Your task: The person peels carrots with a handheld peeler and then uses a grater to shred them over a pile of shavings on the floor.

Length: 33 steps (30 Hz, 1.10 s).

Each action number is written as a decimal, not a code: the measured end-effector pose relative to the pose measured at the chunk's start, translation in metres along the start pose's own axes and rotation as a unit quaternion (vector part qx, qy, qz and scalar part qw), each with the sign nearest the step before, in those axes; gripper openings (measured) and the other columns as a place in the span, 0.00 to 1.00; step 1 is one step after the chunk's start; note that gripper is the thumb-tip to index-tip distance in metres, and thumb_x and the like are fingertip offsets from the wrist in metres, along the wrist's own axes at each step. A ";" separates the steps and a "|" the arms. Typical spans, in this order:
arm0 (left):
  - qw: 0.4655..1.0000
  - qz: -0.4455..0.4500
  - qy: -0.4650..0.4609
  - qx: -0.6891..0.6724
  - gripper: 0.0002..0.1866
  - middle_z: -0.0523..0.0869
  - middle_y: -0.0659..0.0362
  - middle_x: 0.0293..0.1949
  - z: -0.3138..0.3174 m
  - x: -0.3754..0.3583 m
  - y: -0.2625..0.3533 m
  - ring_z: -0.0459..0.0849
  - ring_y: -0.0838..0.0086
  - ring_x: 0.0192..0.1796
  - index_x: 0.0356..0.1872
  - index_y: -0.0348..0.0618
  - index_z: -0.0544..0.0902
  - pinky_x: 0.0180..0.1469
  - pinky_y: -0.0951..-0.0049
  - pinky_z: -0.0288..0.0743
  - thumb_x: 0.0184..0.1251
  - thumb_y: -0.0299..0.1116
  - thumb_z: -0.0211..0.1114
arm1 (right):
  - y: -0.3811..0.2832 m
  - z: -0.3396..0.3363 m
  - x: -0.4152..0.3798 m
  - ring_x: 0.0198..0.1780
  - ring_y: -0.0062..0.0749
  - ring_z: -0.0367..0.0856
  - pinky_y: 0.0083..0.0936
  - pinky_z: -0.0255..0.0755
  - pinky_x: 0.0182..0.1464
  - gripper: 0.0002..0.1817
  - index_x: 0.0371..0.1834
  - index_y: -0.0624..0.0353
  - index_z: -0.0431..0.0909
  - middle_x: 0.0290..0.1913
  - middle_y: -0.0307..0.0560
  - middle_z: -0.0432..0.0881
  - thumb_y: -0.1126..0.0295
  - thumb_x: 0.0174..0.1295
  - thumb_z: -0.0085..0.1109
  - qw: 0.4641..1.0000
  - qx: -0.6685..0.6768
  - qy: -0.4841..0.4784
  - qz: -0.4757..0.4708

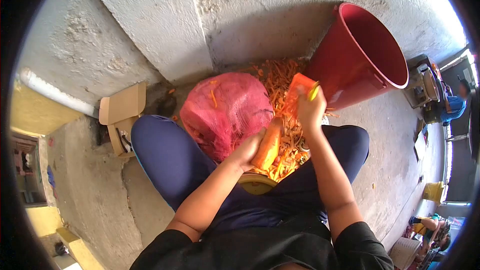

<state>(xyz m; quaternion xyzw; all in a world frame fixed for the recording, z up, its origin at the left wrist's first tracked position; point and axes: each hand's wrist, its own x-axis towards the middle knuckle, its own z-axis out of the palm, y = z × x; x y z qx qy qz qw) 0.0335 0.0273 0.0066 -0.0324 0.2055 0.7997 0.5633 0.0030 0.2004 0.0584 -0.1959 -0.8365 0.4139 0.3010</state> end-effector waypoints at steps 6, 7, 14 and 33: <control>0.995 -0.002 0.099 -0.031 0.25 0.80 0.53 0.30 0.014 0.001 0.004 0.81 0.64 0.29 0.44 0.40 0.71 0.34 0.62 0.77 0.64 0.53 0.39 | 0.033 -0.013 0.028 0.22 0.22 0.64 0.21 0.62 0.25 0.10 0.30 0.60 0.69 0.21 0.38 0.71 0.67 0.54 0.58 0.994 0.091 0.024 0.061; 0.992 0.001 0.117 -0.054 0.25 0.80 0.53 0.30 0.012 0.002 0.008 0.81 0.63 0.29 0.44 0.40 0.71 0.33 0.61 0.77 0.64 0.53 0.38 | 0.028 -0.008 0.013 0.22 0.20 0.63 0.19 0.61 0.25 0.09 0.30 0.58 0.69 0.21 0.36 0.70 0.67 0.55 0.57 0.986 0.150 -0.015 0.064; 0.983 0.041 0.142 -0.112 0.21 0.79 0.54 0.38 0.004 0.010 0.011 0.81 0.65 0.34 0.48 0.44 0.70 0.33 0.61 0.77 0.66 0.47 0.39 | -0.029 0.000 -0.051 0.26 0.24 0.76 0.22 0.70 0.29 0.09 0.34 0.64 0.72 0.25 0.46 0.78 0.70 0.55 0.56 0.954 0.206 -0.208 0.059; 0.984 0.033 0.158 -0.070 0.21 0.79 0.52 0.34 0.004 0.007 0.007 0.80 0.65 0.33 0.45 0.43 0.71 0.35 0.62 0.77 0.65 0.48 0.40 | 0.004 -0.013 -0.002 0.26 0.19 0.69 0.19 0.64 0.29 0.09 0.32 0.62 0.71 0.25 0.41 0.75 0.69 0.55 0.56 0.979 0.172 -0.044 0.100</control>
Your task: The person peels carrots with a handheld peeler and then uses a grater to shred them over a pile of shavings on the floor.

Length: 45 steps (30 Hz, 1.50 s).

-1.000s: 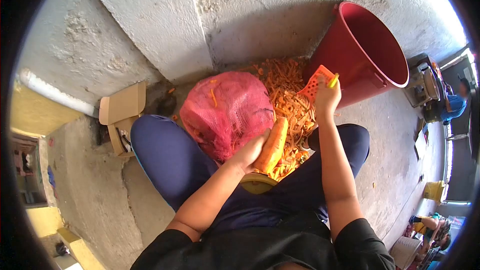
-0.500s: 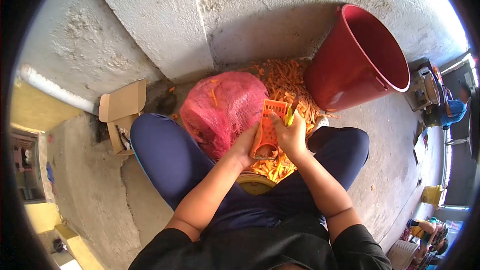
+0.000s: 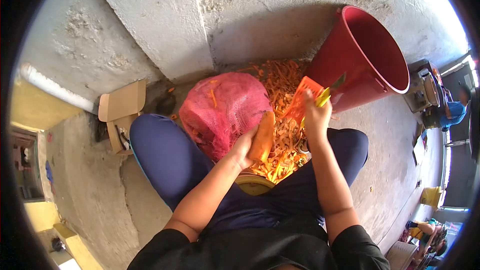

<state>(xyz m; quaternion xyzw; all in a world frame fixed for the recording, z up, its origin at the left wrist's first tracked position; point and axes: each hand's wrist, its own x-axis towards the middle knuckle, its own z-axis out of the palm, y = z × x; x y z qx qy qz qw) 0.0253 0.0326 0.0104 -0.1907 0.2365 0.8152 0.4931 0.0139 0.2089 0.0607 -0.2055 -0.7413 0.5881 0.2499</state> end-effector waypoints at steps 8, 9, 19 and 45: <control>0.999 -0.013 0.017 -0.040 0.18 0.80 0.54 0.37 -0.002 0.005 -0.001 0.80 0.65 0.35 0.45 0.44 0.71 0.34 0.62 0.76 0.65 0.44 0.41 | -0.008 0.027 -0.055 0.26 0.27 0.77 0.23 0.70 0.30 0.09 0.35 0.64 0.71 0.25 0.49 0.78 0.72 0.53 0.57 0.983 -0.001 -0.180 -0.027; 1.000 -0.008 0.015 -0.023 0.18 0.79 0.55 0.38 -0.002 0.004 0.000 0.80 0.67 0.36 0.45 0.43 0.71 0.35 0.65 0.76 0.66 0.44 0.40 | -0.009 0.027 -0.056 0.27 0.28 0.78 0.23 0.70 0.30 0.10 0.35 0.63 0.71 0.25 0.50 0.78 0.71 0.53 0.57 0.984 -0.011 -0.173 -0.028; 0.993 -0.019 0.004 0.115 0.19 0.79 0.59 0.37 -0.003 -0.008 -0.014 0.79 0.75 0.36 0.47 0.43 0.71 0.39 0.73 0.74 0.66 0.45 0.42 | 0.015 0.001 0.025 0.18 0.29 0.66 0.26 0.64 0.23 0.11 0.30 0.62 0.69 0.18 0.50 0.71 0.67 0.54 0.56 0.970 -0.177 0.116 -0.120; 0.998 -0.006 -0.034 0.057 0.19 0.80 0.58 0.34 -0.004 -0.008 -0.007 0.80 0.71 0.31 0.46 0.43 0.71 0.32 0.70 0.77 0.65 0.47 0.43 | 0.019 -0.011 0.038 0.22 0.25 0.69 0.23 0.65 0.26 0.09 0.30 0.62 0.71 0.23 0.45 0.75 0.67 0.55 0.55 0.987 -0.093 0.118 -0.059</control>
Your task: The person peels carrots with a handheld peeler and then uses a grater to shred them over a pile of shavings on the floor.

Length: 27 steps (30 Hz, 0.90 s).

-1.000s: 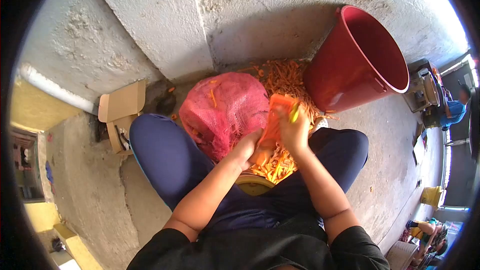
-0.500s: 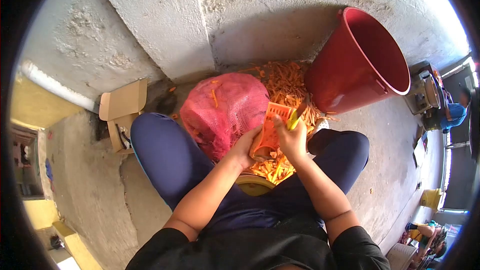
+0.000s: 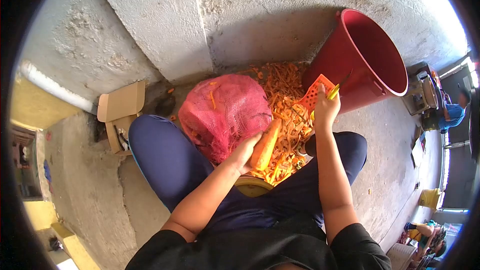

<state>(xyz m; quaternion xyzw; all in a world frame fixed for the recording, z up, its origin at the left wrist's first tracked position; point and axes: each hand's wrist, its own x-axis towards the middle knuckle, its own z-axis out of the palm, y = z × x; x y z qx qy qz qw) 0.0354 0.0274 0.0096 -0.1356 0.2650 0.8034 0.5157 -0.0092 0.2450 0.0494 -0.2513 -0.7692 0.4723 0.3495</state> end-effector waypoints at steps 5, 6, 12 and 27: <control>0.998 0.019 0.006 -0.063 0.19 0.79 0.58 0.37 -0.002 0.009 0.009 0.80 0.70 0.34 0.48 0.44 0.70 0.34 0.68 0.77 0.65 0.46 0.44 | -0.031 0.001 -0.067 0.23 0.16 0.69 0.18 0.64 0.24 0.08 0.31 0.62 0.73 0.24 0.37 0.76 0.67 0.57 0.54 0.978 0.089 -0.184 0.042; 0.997 0.023 0.016 -0.070 0.19 0.79 0.58 0.38 -0.003 0.011 0.009 0.80 0.70 0.35 0.48 0.44 0.70 0.34 0.68 0.77 0.65 0.46 0.43 | -0.048 0.001 -0.078 0.24 0.16 0.70 0.17 0.65 0.25 0.07 0.32 0.62 0.74 0.24 0.38 0.76 0.68 0.57 0.53 0.965 0.129 -0.220 0.069; 0.993 0.011 0.016 -0.112 0.19 0.78 0.57 0.41 0.006 0.011 0.006 0.79 0.67 0.39 0.49 0.45 0.69 0.38 0.65 0.75 0.67 0.46 0.39 | -0.046 0.005 -0.094 0.27 0.19 0.74 0.19 0.69 0.31 0.07 0.35 0.64 0.75 0.27 0.41 0.79 0.72 0.57 0.53 0.955 0.116 -0.271 0.032; 0.992 0.031 0.054 -0.107 0.20 0.79 0.56 0.40 0.012 0.012 0.005 0.79 0.68 0.39 0.48 0.42 0.70 0.41 0.68 0.75 0.67 0.45 0.36 | -0.037 0.006 -0.100 0.25 0.24 0.76 0.22 0.69 0.28 0.08 0.35 0.64 0.72 0.25 0.48 0.79 0.73 0.54 0.55 0.968 0.055 -0.245 -0.024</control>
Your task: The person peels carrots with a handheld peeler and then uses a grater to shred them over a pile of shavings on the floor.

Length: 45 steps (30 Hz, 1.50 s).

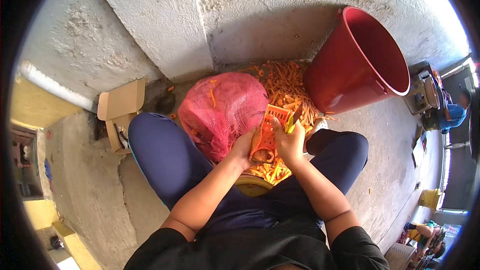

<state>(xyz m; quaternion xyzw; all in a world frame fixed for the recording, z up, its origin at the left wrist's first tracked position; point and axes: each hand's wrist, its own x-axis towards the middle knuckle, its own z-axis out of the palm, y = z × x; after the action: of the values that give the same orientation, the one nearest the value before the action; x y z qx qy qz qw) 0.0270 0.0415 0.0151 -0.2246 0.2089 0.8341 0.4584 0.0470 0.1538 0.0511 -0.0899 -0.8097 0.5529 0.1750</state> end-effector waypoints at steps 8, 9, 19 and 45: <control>0.991 -0.042 -0.069 0.107 0.23 0.79 0.53 0.33 -0.019 -0.008 -0.008 0.79 0.68 0.31 0.46 0.39 0.69 0.34 0.67 0.76 0.66 0.48 0.36 | 0.038 -0.038 0.069 0.23 0.30 0.70 0.27 0.66 0.28 0.12 0.30 0.62 0.68 0.22 0.49 0.73 0.65 0.53 0.57 0.966 -0.135 0.220 -0.010; 0.990 -0.043 -0.075 0.108 0.23 0.79 0.53 0.32 -0.017 -0.010 -0.008 0.79 0.67 0.31 0.46 0.39 0.69 0.33 0.66 0.76 0.66 0.49 0.36 | 0.045 -0.050 0.081 0.23 0.30 0.70 0.25 0.65 0.27 0.11 0.31 0.63 0.69 0.23 0.47 0.74 0.66 0.55 0.55 0.954 -0.163 0.252 -0.001; 0.995 -0.027 -0.089 0.043 0.20 0.78 0.54 0.39 -0.019 -0.004 0.003 0.79 0.67 0.39 0.48 0.42 0.70 0.39 0.65 0.76 0.66 0.45 0.40 | -0.005 -0.014 0.016 0.23 0.13 0.68 0.14 0.64 0.25 0.07 0.34 0.61 0.76 0.23 0.33 0.75 0.69 0.57 0.53 0.983 0.157 0.027 0.096; 0.997 0.000 -0.055 0.062 0.22 0.78 0.54 0.37 -0.015 -0.004 0.001 0.79 0.68 0.34 0.47 0.41 0.70 0.33 0.66 0.77 0.66 0.47 0.39 | 0.005 -0.031 0.023 0.24 0.16 0.69 0.15 0.64 0.27 0.09 0.34 0.62 0.74 0.23 0.35 0.74 0.67 0.58 0.53 0.988 0.114 0.074 0.066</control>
<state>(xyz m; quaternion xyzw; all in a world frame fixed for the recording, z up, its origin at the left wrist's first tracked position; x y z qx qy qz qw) 0.0303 0.0300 0.0049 -0.1496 0.2343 0.8306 0.4826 0.0378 0.1901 0.0611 -0.1630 -0.7182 0.6440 0.2069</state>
